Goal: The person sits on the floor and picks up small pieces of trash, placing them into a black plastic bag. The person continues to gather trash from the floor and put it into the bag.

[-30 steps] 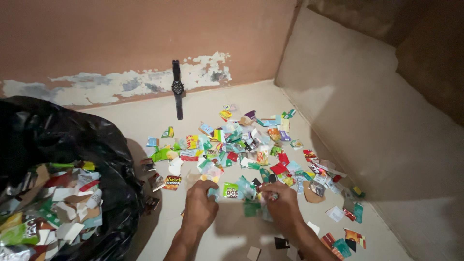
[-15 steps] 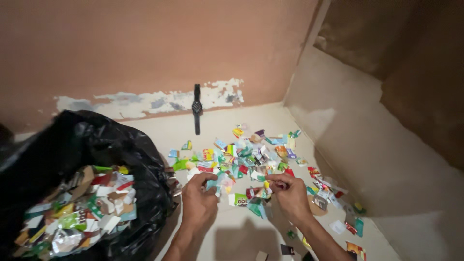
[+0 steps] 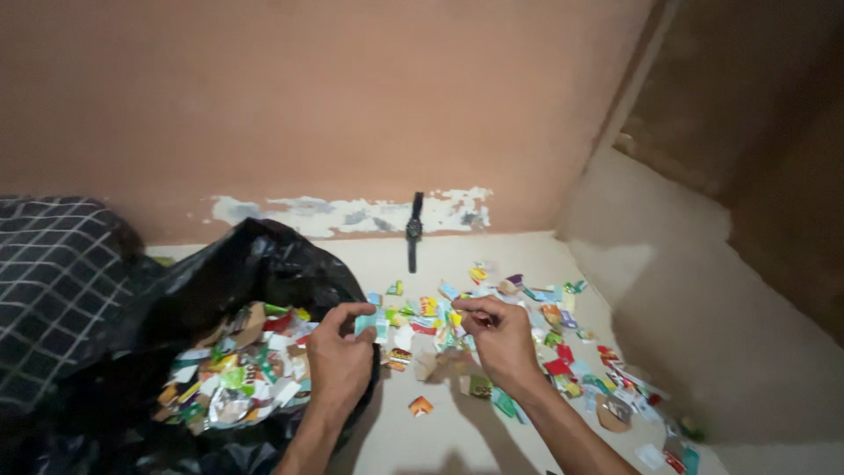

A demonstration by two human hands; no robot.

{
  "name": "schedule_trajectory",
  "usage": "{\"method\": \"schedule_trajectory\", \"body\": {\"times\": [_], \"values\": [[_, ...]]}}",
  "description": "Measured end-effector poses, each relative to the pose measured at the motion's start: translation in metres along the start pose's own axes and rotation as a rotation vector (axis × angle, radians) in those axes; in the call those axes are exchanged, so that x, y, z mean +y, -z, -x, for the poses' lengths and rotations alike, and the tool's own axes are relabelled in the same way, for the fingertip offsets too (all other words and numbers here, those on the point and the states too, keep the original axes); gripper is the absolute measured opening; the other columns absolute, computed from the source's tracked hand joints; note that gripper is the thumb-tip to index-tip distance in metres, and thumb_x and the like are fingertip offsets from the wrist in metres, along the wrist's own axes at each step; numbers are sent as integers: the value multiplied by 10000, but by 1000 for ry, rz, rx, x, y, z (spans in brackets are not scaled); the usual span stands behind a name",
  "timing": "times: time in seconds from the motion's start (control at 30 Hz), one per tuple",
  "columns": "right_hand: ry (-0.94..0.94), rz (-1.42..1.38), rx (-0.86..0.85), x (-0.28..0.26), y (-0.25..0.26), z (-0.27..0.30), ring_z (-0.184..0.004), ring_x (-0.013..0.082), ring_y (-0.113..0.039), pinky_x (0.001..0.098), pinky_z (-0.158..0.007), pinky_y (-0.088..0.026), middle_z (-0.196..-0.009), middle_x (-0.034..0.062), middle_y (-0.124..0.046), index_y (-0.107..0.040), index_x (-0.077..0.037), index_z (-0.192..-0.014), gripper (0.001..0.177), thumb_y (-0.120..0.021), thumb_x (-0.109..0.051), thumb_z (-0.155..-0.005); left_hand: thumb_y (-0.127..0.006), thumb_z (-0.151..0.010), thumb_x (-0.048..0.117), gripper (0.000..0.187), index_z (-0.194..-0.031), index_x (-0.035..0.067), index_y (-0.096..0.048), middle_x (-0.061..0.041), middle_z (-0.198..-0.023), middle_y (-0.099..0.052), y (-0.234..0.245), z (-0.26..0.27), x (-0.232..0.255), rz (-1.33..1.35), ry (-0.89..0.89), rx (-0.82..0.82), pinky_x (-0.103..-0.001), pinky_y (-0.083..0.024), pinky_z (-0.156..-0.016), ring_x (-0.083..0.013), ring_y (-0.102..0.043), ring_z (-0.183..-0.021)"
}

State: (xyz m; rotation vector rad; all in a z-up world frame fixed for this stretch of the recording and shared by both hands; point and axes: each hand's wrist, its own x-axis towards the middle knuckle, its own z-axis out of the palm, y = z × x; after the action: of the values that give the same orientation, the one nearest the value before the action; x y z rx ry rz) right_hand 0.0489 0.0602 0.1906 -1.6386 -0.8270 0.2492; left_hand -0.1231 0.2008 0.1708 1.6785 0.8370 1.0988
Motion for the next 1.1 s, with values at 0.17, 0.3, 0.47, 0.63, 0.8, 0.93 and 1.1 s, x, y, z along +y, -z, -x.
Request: {"method": "schedule_trajectory", "body": {"times": [0.17,0.3,0.47,0.63,0.8,0.93,1.1], "values": [[-9,-16,-75,-26,-45,-1,-712,73,-560,237,-635,-495,-837,8,-679,-817,-27,-1039,224,-693,23,-859,-767,-774,27,259,-1029,79,-767,-100,-852,-728,41,-7,-3,-52,46,84,-340,-528,-728,-203,-668,-788],[52,-57,-123,-40,-86,-6,-732,61,-591,227,-655,-489,-846,-14,-708,-805,-12,-1022,189,-704,14,-865,-774,-758,20,262,-1014,72,-782,-113,-854,-725,75,-14,-12,-87,49,165,-337,-540,-724,-206,-681,-789],[39,-29,-192,-43,-141,-8,-680,97,-537,266,-624,-454,-737,39,-654,-814,-18,-1051,183,-693,-32,-914,-743,-762,-2,292,-1044,74,-764,-101,-936,-753,121,-14,-24,-74,88,260,-338,-552,-776,-215,-719,-854],[-1,-36,-291,-50,-190,-6,-726,106,-631,264,-670,-528,-830,30,-743,-786,-36,-1116,248,-635,-76,-924,-753,-768,-6,309,-1067,73,-765,-142,-985,-745,155,-11,-32,-214,166,347,-369,-553,-812,-272,-726,-900],[-91,-152,-476,-59,-220,-13,-781,121,-680,276,-686,-552,-1027,23,-767,-705,-50,-1283,389,-595,-105,-914,-743,-777,-5,414,-1188,37,-711,-147,-1174,-709,173,-10,-37,-184,51,356,-347,-565,-853,-260,-725,-1008],[-282,-242,-542,-63,-230,-17,-724,171,-614,321,-571,-495,-996,102,-704,-626,-84,-1415,470,-548,-142,-955,-678,-788,-26,515,-1295,65,-664,-108,-1271,-703,178,-10,-40,-108,171,280,-321,-566,-877,-226,-737,-1048],[-412,-359,-578,-55,-232,-17,-704,195,-495,324,-509,-404,-909,129,-571,-626,-65,-1475,501,-537,-154,-990,-637,-790,-54,545,-1324,54,-650,-118,-1311,-694,179,-13,-46,-132,128,273,-325,-558,-902,-232,-724,-1100]]}}
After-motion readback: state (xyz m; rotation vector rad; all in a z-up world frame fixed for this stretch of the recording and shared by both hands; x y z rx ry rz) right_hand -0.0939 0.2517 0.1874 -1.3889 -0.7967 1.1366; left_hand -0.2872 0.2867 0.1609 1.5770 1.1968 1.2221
